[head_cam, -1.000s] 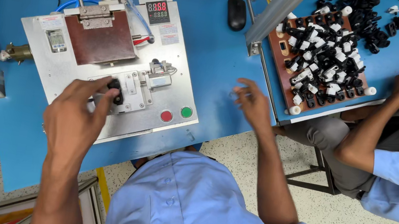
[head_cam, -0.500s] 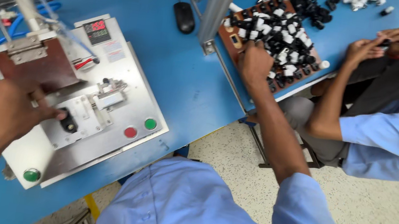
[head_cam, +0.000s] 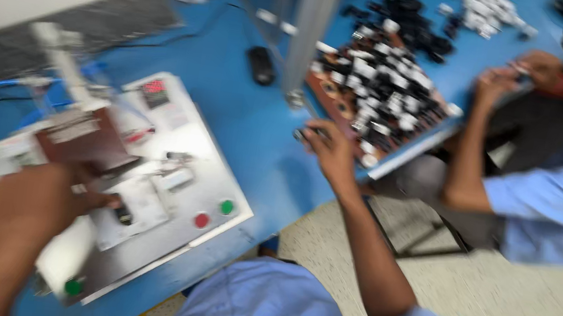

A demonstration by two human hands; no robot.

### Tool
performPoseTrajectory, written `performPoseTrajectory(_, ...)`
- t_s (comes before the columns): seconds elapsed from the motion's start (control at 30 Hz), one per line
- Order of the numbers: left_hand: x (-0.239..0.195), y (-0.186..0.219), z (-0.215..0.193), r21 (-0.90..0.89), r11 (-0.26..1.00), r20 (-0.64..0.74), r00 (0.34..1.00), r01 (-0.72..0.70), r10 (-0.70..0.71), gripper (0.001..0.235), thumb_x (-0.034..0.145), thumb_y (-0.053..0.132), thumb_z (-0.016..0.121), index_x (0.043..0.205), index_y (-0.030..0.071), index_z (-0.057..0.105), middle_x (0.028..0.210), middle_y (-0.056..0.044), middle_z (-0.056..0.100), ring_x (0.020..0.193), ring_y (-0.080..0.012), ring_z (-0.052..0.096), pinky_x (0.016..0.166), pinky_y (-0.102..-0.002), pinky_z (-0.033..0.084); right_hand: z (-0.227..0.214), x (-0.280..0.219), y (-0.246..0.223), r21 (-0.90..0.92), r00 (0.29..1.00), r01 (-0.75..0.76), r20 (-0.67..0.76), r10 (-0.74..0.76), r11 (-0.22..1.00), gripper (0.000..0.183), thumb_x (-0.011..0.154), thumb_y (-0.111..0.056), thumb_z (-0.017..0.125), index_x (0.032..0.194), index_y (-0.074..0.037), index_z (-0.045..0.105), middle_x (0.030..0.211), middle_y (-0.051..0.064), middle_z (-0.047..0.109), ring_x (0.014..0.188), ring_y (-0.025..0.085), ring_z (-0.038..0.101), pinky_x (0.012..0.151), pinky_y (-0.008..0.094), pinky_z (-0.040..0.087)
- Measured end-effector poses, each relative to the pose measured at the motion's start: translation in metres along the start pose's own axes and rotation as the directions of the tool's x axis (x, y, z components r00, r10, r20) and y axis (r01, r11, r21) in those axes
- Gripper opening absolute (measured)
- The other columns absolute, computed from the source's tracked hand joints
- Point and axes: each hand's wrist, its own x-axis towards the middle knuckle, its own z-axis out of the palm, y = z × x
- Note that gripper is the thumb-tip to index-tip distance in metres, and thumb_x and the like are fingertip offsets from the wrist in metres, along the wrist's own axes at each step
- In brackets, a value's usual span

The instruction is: The person operates a benchtop testing machine by placing small black and white plastic parts into a fixture, pressing buttons to run the machine, and removing the parts. The person repeats this cycle multiple times, handling parts one at a time.

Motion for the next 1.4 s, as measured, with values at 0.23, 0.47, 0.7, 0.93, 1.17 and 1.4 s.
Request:
performPoseTrajectory(0.23,-0.018,-0.002,0.039,-0.457,0.885,-0.272,0.961,-0.087,-0.046,0.042,0.068,0.044,0.088,0.096,0.016,0.073,0.086,-0.012,0.076,0.081,-0.0344,0.073,0.069,-0.047,0.055,0.021,-0.049,-0.003,0.108,0.952,-0.304,0.081,0.296,0.947,0.031,0.091,-0.011,0.069,0.119,0.002,0.070,0.110,0.011,0.073,0.096,0.022,0.073,0.081,0.036,0.063)
performPoseTrajectory(0.47,-0.061,-0.044,0.173,-0.897,0.430,-0.357,0.748,-0.106,-0.560,0.047,0.066,0.042,0.089,0.075,0.004,0.063,0.068,-0.010,0.068,0.054,-0.0265,0.067,0.054,-0.039,0.052,0.054,-0.067,0.001,-0.050,0.843,-0.514,0.155,0.515,0.856,0.030,0.095,-0.011,0.065,0.119,0.004,0.077,0.109,0.021,0.073,0.091,0.026,0.072,0.074,0.040,0.063)
performPoseTrajectory(0.7,-0.056,-0.061,0.293,-0.990,-0.110,0.136,0.852,0.092,-0.506,0.059,0.071,0.033,0.090,0.117,0.002,0.071,0.093,-0.014,0.069,0.081,-0.0231,0.069,0.066,-0.038,0.059,0.098,-0.078,0.011,-0.376,0.864,-0.314,0.268,0.426,0.872,0.046,0.082,-0.025,0.078,0.122,-0.003,0.073,0.129,0.009,0.060,0.108,0.023,0.070,0.078,0.039,0.065)
performPoseTrajectory(0.93,-0.045,-0.074,0.296,-0.955,-0.262,0.218,0.927,0.138,-0.305,0.056,0.071,0.019,0.088,0.124,0.005,0.075,0.089,-0.008,0.069,0.074,-0.0196,0.064,0.064,-0.033,0.053,0.099,-0.061,0.035,-0.377,0.771,-0.488,0.236,0.591,0.787,0.058,0.079,-0.026,0.085,0.125,0.005,0.069,0.131,0.013,0.057,0.106,0.029,0.070,0.082,0.043,0.066)
performPoseTrajectory(1.17,-0.048,-0.074,0.268,-0.952,-0.188,0.297,0.870,0.240,-0.393,0.056,0.068,0.018,0.092,0.121,0.009,0.074,0.100,-0.007,0.067,0.076,-0.0204,0.067,0.063,-0.035,0.053,0.103,-0.065,0.028,-0.373,0.825,-0.450,0.174,0.537,0.812,0.049,0.069,-0.012,0.089,0.114,0.002,0.078,0.127,0.013,0.065,0.095,0.029,0.070,0.076,0.042,0.061)
performPoseTrajectory(1.4,-0.075,-0.081,0.224,-0.936,0.343,-0.061,0.917,0.085,-0.394,0.050,0.071,0.027,0.091,0.115,0.008,0.076,0.104,-0.011,0.067,0.082,-0.0220,0.070,0.072,-0.034,0.057,0.108,-0.080,-0.041,-0.548,0.924,-0.160,0.209,0.319,0.821,0.049,0.076,-0.018,0.087,0.121,-0.007,0.072,0.130,0.012,0.062,0.106,0.026,0.067,0.087,0.036,0.058)
